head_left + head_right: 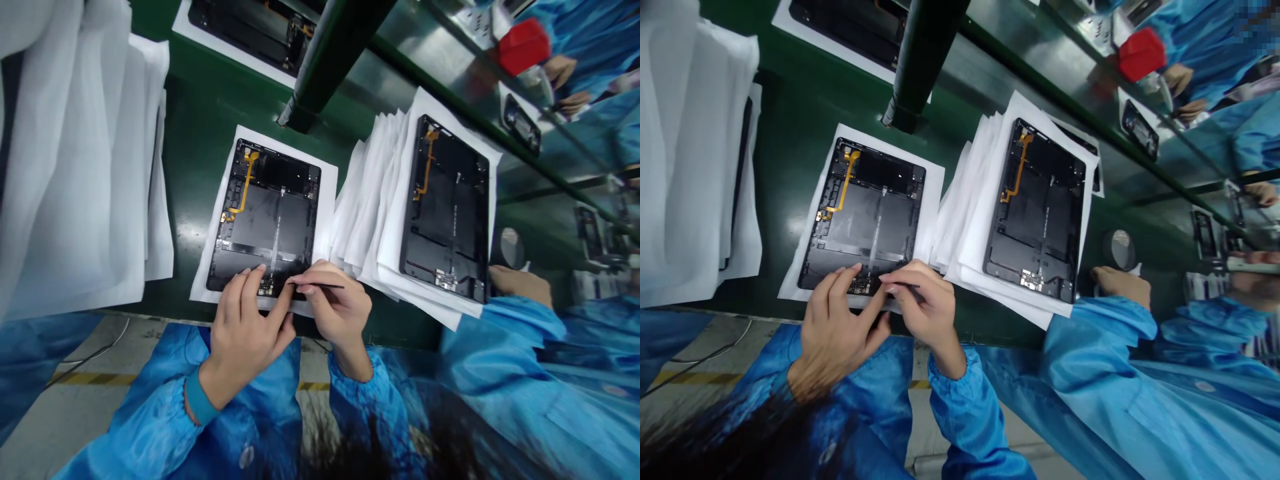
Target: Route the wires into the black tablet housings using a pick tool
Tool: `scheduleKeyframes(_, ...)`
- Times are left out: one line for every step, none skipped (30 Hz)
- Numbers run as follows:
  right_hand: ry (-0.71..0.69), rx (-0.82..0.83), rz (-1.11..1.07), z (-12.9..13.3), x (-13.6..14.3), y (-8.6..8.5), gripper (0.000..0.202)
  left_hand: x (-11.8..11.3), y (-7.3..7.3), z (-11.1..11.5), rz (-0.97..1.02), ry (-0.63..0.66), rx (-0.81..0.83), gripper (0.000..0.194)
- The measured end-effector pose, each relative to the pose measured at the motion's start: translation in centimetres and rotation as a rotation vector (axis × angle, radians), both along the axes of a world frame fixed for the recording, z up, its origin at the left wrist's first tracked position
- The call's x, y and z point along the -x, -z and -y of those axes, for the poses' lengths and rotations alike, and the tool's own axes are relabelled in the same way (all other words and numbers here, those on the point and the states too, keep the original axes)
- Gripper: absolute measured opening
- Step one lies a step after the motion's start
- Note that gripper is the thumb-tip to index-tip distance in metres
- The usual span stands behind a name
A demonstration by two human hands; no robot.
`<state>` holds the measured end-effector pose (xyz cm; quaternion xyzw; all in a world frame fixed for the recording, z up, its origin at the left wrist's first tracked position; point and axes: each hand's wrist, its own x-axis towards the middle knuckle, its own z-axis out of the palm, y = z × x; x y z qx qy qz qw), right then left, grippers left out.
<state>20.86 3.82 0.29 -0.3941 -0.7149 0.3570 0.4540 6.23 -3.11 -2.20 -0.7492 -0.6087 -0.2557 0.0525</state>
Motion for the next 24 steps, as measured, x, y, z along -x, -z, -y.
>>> scheduleKeyframes(-0.004, 0.016, 0.008, 0.03, -0.06, 0.14, 0.019, 0.0, 0.1, -0.03, 0.003, 0.001, -0.011, 0.048)
scheduleKeyframes(-0.003, 0.045, 0.023, 0.07, -0.12, 0.29, 0.017, 0.0, 0.2, -0.05, 0.004, 0.003, -0.022, 0.047)
scheduleKeyframes(-0.002, 0.077, 0.035, 0.1, -0.19, 0.45, 0.016, 0.01, 0.28, -0.06, 0.004, 0.004, -0.027, 0.047)
scheduleKeyframes(-0.003, 0.105, 0.039, 0.13, -0.26, 0.6, 0.015, 0.01, 0.35, -0.07, 0.002, 0.007, -0.028, 0.047)
scheduleKeyframes(-0.007, 0.122, 0.032, 0.15, -0.33, 0.74, 0.014, 0.01, 0.4, -0.07, 0.001, 0.01, -0.028, 0.048)
scheduleKeyframes(-0.016, 0.127, 0.02, 0.16, -0.39, 0.86, 0.013, 0.01, 0.43, -0.08, -0.001, 0.015, -0.028, 0.049)
scheduleKeyframes(-0.028, 0.122, 0.009, 0.16, -0.44, 0.96, 0.013, 0.02, 0.44, -0.08, -0.001, 0.016, -0.027, 0.049)
scheduleKeyframes(-0.036, 0.112, 0.004, 0.14, -0.48, 1.02, 0.013, 0.02, 0.43, -0.09, -0.001, 0.016, -0.029, 0.049)
scheduleKeyframes(-0.042, 0.101, 0.003, 0.11, -0.5, 1.06, 0.013, 0.01, 0.42, -0.11, 0.0, 0.014, -0.032, 0.048)
scheduleKeyframes(-0.048, 0.092, 0.005, 0.08, -0.51, 1.07, 0.014, 0.0, 0.42, -0.14, 0.0, 0.013, -0.035, 0.048)
scheduleKeyframes(-0.055, 0.085, 0.007, 0.04, -0.51, 1.06, 0.014, -0.02, 0.41, -0.17, 0.0, 0.013, -0.038, 0.047)
scheduleKeyframes(-0.06, 0.078, 0.007, 0.0, -0.51, 1.04, 0.014, -0.05, 0.42, -0.2, 0.0, 0.014, -0.041, 0.046)
scheduleKeyframes(-0.068, 0.07, 0.008, -0.04, -0.5, 1.02, 0.014, -0.09, 0.44, -0.23, 0.0, 0.015, -0.043, 0.046)
scheduleKeyframes(-0.076, 0.064, 0.01, -0.08, -0.5, 1.0, 0.015, -0.13, 0.46, -0.25, 0.002, 0.016, -0.045, 0.046)
scheduleKeyframes(-0.084, 0.058, 0.015, -0.11, -0.5, 0.99, 0.016, -0.17, 0.5, -0.28, 0.004, 0.016, -0.044, 0.045)
scheduleKeyframes(-0.09, 0.052, 0.02, -0.14, -0.49, 0.99, 0.016, -0.21, 0.54, -0.3, 0.006, 0.016, -0.045, 0.045)
scheduleKeyframes(-0.093, 0.044, 0.026, -0.17, -0.49, 1.0, 0.017, -0.25, 0.57, -0.32, 0.007, 0.018, -0.046, 0.044)
scheduleKeyframes(-0.092, 0.035, 0.032, -0.19, -0.48, 1.01, 0.018, -0.28, 0.61, -0.35, 0.006, 0.021, -0.045, 0.044)
scheduleKeyframes(-0.091, 0.026, 0.037, -0.21, -0.48, 1.01, 0.019, -0.3, 0.63, -0.38, 0.007, 0.022, -0.044, 0.045)
scheduleKeyframes(-0.089, 0.018, 0.039, -0.23, -0.47, 1.01, 0.019, -0.31, 0.65, -0.41, 0.007, 0.023, -0.043, 0.045)
scheduleKeyframes(-0.088, 0.012, 0.035, -0.24, -0.46, 1.0, 0.019, -0.32, 0.65, -0.45, 0.006, 0.024, -0.043, 0.046)
scheduleKeyframes(-0.089, 0.01, 0.031, -0.26, -0.45, 0.97, 0.018, -0.33, 0.65, -0.5, 0.004, 0.025, -0.043, 0.046)
scheduleKeyframes(-0.09, 0.011, 0.029, -0.27, -0.44, 0.93, 0.018, -0.34, 0.64, -0.55, 0.002, 0.026, -0.045, 0.047)
scheduleKeyframes(-0.092, 0.012, 0.03, -0.29, -0.44, 0.89, 0.018, -0.35, 0.61, -0.59, 0.0, 0.029, -0.047, 0.047)
